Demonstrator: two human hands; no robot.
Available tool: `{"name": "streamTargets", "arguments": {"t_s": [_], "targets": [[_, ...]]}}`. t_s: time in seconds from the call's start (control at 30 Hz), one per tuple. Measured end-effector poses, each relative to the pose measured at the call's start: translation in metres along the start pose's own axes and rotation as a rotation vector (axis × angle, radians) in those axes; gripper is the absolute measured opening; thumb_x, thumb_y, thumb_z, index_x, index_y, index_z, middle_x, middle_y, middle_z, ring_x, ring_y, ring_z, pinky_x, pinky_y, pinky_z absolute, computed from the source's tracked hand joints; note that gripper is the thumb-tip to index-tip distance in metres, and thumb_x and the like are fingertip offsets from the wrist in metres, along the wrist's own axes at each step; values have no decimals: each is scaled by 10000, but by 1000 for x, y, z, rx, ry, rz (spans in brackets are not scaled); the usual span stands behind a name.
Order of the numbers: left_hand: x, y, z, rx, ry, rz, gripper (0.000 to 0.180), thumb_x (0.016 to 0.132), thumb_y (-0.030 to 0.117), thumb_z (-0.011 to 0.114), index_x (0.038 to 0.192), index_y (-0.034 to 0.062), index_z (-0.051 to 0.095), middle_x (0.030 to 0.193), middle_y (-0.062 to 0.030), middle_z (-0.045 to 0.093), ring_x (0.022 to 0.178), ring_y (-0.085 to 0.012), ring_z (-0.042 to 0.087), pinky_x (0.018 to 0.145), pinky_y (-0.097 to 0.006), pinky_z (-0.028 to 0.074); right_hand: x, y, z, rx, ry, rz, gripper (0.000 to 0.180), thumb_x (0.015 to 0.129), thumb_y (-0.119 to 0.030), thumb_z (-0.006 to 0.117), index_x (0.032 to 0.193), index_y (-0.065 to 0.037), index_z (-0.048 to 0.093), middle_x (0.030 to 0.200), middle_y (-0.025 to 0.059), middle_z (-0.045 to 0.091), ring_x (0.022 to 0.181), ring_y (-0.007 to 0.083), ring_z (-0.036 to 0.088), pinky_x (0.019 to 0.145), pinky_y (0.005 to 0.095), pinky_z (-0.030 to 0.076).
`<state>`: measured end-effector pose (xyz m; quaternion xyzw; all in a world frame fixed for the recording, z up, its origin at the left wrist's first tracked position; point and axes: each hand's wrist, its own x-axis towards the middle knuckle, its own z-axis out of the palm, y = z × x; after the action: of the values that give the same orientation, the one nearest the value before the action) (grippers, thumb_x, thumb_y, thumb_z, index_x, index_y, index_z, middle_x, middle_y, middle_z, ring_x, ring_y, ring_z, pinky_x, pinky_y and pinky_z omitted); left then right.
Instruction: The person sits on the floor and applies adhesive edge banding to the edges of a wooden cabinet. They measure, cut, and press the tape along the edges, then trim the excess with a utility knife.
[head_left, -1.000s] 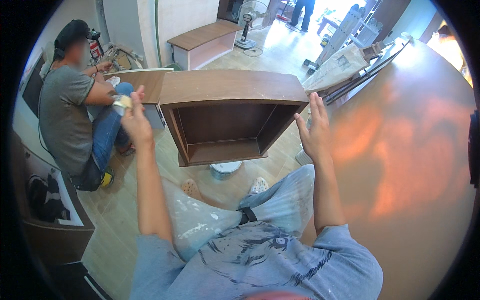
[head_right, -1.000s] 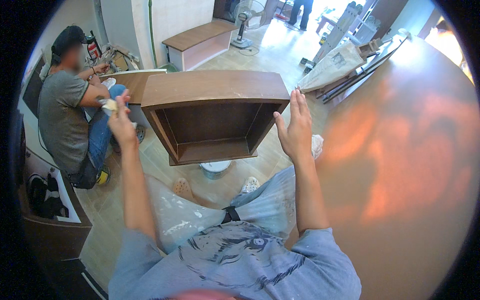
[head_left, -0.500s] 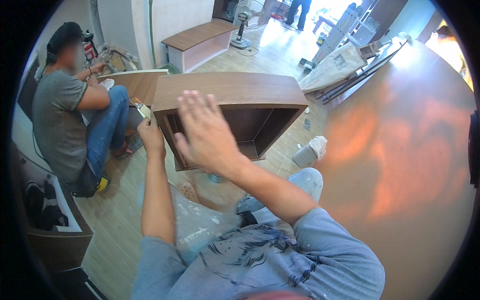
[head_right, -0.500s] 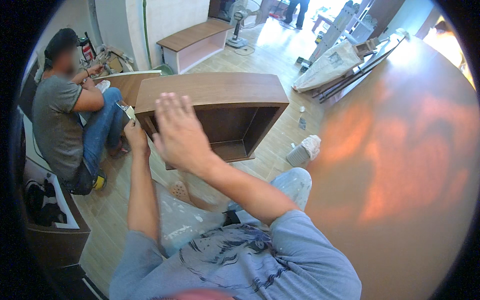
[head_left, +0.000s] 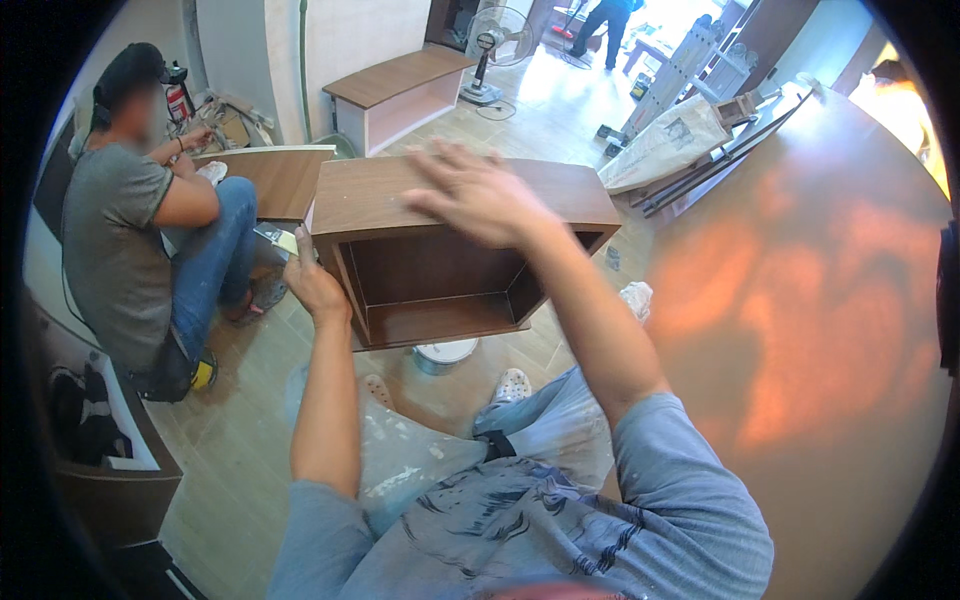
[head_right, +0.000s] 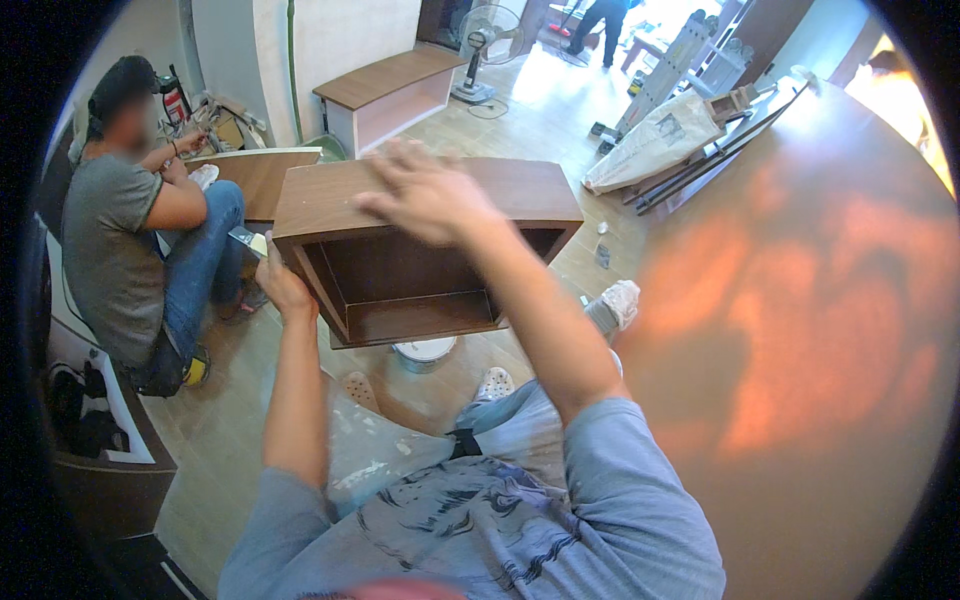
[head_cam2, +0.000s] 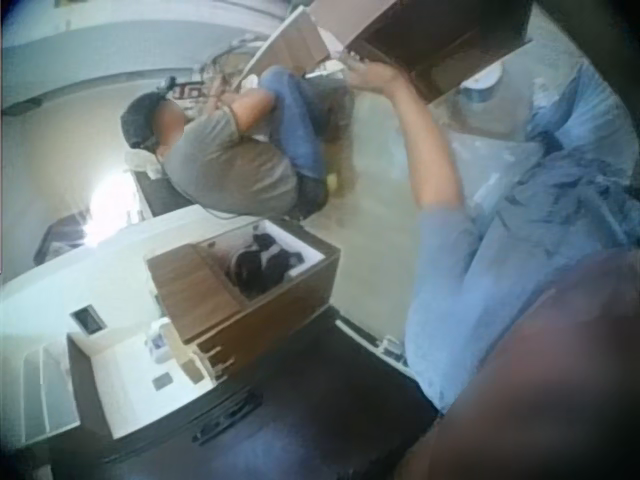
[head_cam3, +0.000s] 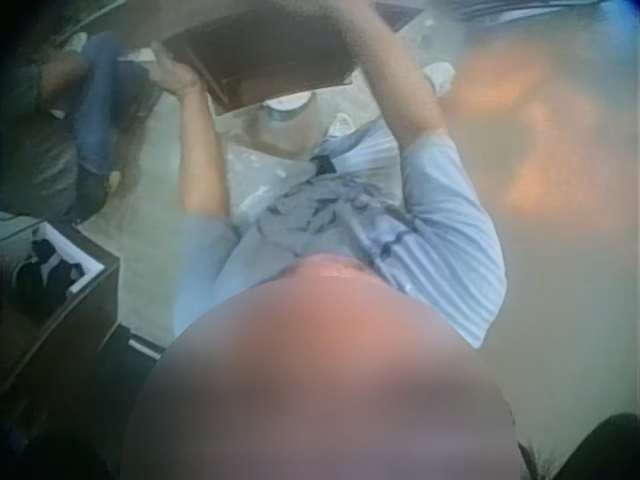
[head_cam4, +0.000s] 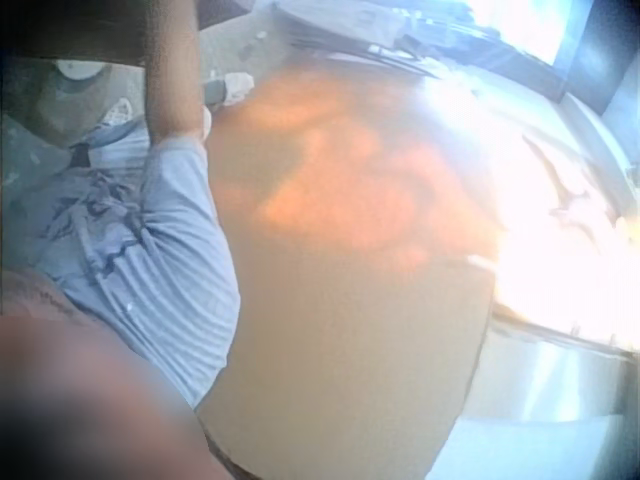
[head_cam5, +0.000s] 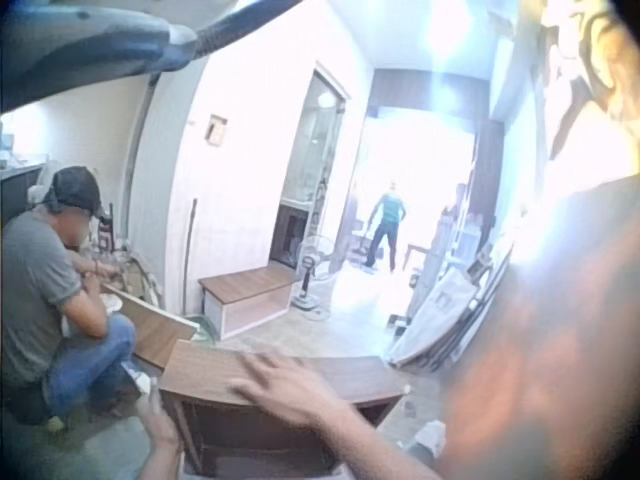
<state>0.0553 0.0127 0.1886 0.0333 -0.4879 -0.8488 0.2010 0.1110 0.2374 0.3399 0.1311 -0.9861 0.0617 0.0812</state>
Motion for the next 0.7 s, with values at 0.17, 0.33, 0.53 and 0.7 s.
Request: {"name": "streamTargets", "arguments": {"t_s": [0.17, 0.33, 0.53, 0.7], "targets": [[-1, -3, -5, 58, -23, -9, 454, 1081, 361, 541, 1099, -62, 703, 1032, -76, 702, 938, -151, 627, 854, -314, 481, -94, 168, -17, -42, -37, 544, 768, 1024, -692, 286, 1618, -206, 323, 1672, 172, 277, 1548, 334, 261, 1250, 527, 194], [1, 0, -9, -5, -85, 2, 386, 1078, 343, 550, 1061, -14, 697, 1018, -68, 695, 943, -161, 636, 861, -317, 484, -191, 267, -27, -113, 160, 847, 456, 1015, -375, 536, 1263, -32, 705, 1139, 223, 741, 1060, 330, 723, 888, 464, 556], [-1, 37, -16, 441, 29, 311, 403, 1088, 335, 528, 1034, -23, 704, 982, -55, 683, 846, -113, 569, 800, -293, 447, -228, 234, 14, 346, 437, 793, 239, 881, -188, 761, 817, 39, 725, 614, 83, 657, 531, 148, 611, 508, 318, 461], [-94, 71, -39, 406, -256, 749, 375, 1086, 247, 497, 892, 19, 723, 897, -99, 691, 849, -199, 625, 783, -322, 483, -251, 139, 90, 503, 282, 747, 262, 820, -259, 827, 801, -10, 750, 626, 37, 560, 617, 137, 491, 616, 320, 439]]}}
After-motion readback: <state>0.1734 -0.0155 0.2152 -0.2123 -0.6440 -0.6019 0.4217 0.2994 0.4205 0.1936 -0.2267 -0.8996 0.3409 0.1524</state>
